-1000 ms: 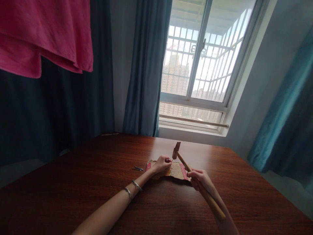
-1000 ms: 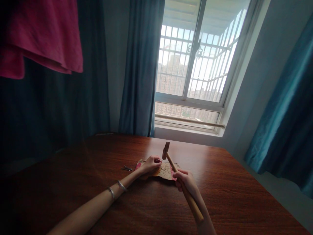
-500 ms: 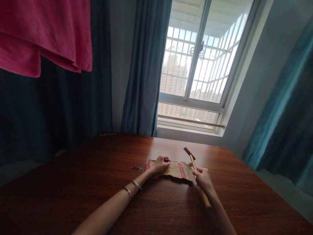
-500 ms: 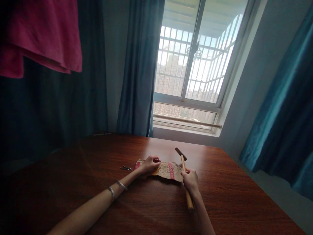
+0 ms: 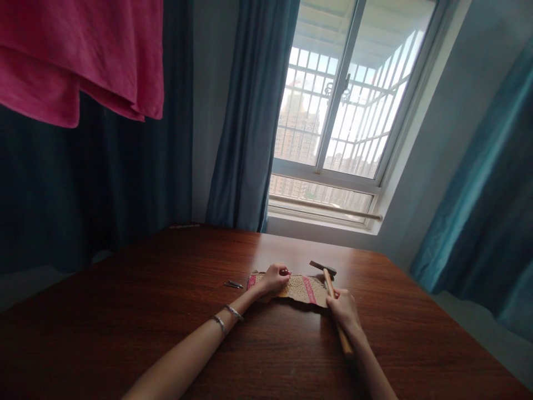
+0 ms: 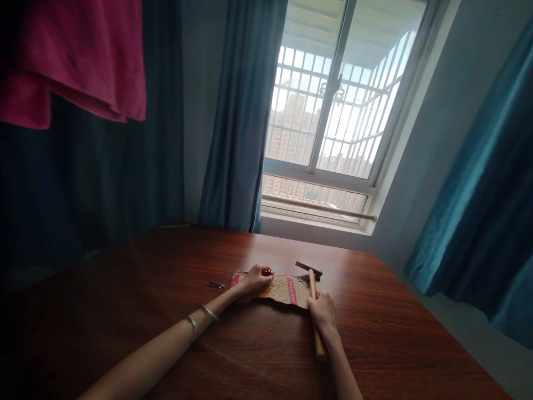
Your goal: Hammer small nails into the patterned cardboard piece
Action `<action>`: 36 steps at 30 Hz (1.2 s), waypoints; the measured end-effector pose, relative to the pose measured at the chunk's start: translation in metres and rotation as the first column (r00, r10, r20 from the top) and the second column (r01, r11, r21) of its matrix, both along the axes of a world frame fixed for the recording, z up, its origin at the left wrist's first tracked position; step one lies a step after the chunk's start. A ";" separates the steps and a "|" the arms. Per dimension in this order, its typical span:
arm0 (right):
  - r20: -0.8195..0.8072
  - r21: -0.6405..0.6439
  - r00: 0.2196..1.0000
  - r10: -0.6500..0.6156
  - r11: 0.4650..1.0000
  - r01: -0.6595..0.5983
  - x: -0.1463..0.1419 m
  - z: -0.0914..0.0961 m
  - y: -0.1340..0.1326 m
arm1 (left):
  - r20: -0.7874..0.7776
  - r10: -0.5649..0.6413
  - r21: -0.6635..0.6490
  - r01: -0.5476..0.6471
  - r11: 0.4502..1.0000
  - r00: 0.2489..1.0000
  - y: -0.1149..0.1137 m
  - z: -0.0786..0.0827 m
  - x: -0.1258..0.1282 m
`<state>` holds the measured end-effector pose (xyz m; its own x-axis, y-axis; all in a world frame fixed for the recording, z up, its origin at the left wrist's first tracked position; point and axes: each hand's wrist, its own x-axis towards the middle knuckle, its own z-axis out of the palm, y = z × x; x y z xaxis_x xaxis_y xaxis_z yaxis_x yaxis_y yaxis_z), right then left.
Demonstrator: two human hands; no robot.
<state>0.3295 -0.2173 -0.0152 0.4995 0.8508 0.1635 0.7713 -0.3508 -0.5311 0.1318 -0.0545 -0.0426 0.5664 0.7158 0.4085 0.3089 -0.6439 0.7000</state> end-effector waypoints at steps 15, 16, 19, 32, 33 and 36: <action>0.097 -0.105 0.995 -0.030 0.994 0.040 -0.001 -0.001 -0.002 | -0.015 -0.012 -0.007 0.012 1.000 1.000 0.003 -0.004 0.000; 0.101 -0.112 0.994 -0.032 0.993 0.043 -0.001 -0.002 -0.002 | -0.017 -0.012 -0.010 0.012 1.000 1.000 0.003 -0.004 -0.001; 0.109 -0.123 0.994 -0.024 0.992 0.037 -0.001 -0.002 -0.003 | -0.028 -0.002 -0.027 0.001 1.000 1.000 0.001 -0.001 -0.001; 0.131 -0.151 0.991 -0.029 0.987 0.048 0.000 -0.005 -0.005 | -0.019 -0.004 -0.003 0.004 1.000 1.000 -0.001 0.000 -0.002; 0.126 -0.154 0.992 -0.025 0.987 0.044 0.000 -0.005 -0.005 | -0.020 0.004 -0.005 -0.004 1.000 1.000 -0.001 0.000 -0.001; 0.139 -0.167 0.990 -0.015 0.985 0.039 0.000 -0.005 -0.006 | -0.010 0.001 -0.033 -0.001 0.999 1.000 -0.001 0.000 -0.001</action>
